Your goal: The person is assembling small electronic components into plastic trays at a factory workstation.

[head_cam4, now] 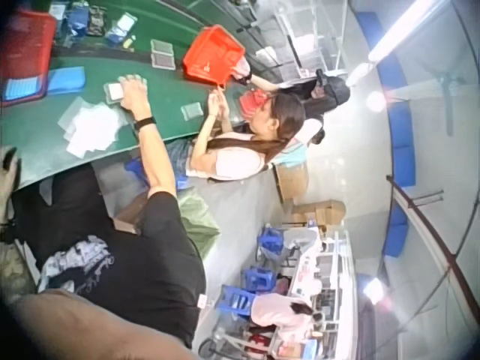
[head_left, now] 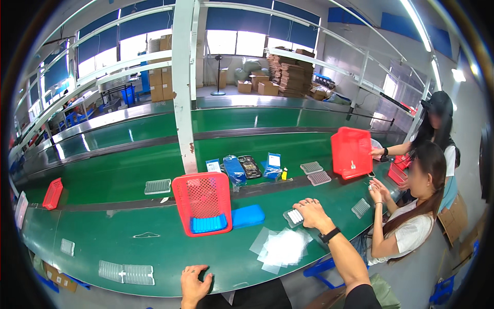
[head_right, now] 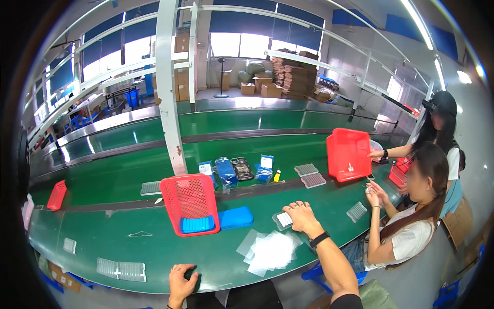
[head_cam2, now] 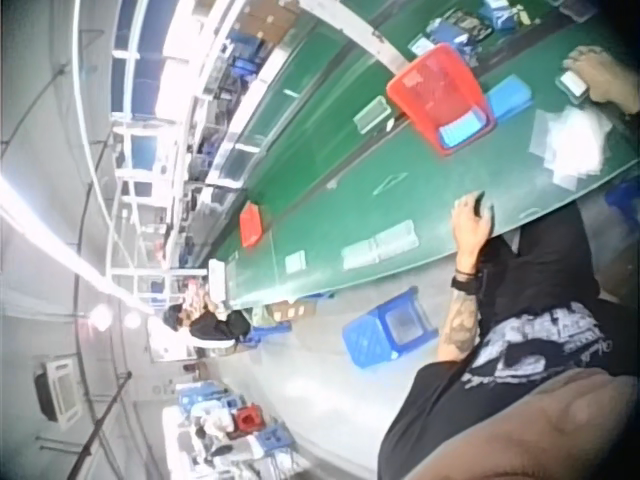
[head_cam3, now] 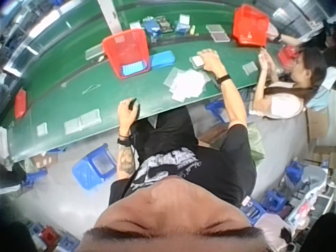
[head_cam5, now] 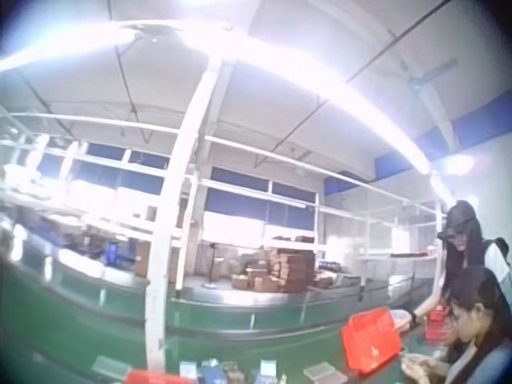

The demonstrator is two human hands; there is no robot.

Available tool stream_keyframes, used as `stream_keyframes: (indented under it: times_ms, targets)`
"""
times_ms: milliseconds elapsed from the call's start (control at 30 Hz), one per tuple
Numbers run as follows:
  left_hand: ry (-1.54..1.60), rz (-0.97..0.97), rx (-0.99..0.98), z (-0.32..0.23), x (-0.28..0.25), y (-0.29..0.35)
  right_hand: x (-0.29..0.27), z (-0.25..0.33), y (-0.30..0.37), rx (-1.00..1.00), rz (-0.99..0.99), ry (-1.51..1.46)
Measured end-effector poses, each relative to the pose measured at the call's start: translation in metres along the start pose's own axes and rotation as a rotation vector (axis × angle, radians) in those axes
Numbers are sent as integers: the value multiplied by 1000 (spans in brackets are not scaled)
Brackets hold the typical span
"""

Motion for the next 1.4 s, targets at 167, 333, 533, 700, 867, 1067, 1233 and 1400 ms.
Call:
stream_keyframes:
  times_ms: [167, 333, 533, 700, 867, 1067, 1233, 1400]
  targets:
    - [-88, 57, 52, -8, -2, -6, -35, 79, 24, -156, -82, -20]
    - [-151, 144, 138, -30, -8, -8, -21, 181, 46, -336, -126, -132]
    - [-236, 206, 186, -30, 0, -6, -18, 245, 52, -421, -37, -138]
    - [-238, 164, 152, -21, 1, -4, -48, 194, 1, -224, -99, -314]
    - [-198, 156, 165, -26, -1, -7, -27, 154, -41, -61, 8, -191]
    - [-168, 174, 164, -29, 0, -6, -4, 147, -37, -108, 116, -179]
    - [-79, 33, 204, -28, -12, -4, -41, 157, 0, -167, -69, -373]
    - [673, -4, -148, -30, 0, 1, -82, 190, 74, -357, -228, -690]
Point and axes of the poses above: each hand's wrist, its own y-axis away from the middle knuckle, its own x-axis out of the palm, z = x × y, the point moved 5 cm from there along -y, towards the middle knuckle, and after that the axes turned 3 degrees about y, right-handed, at the moved point
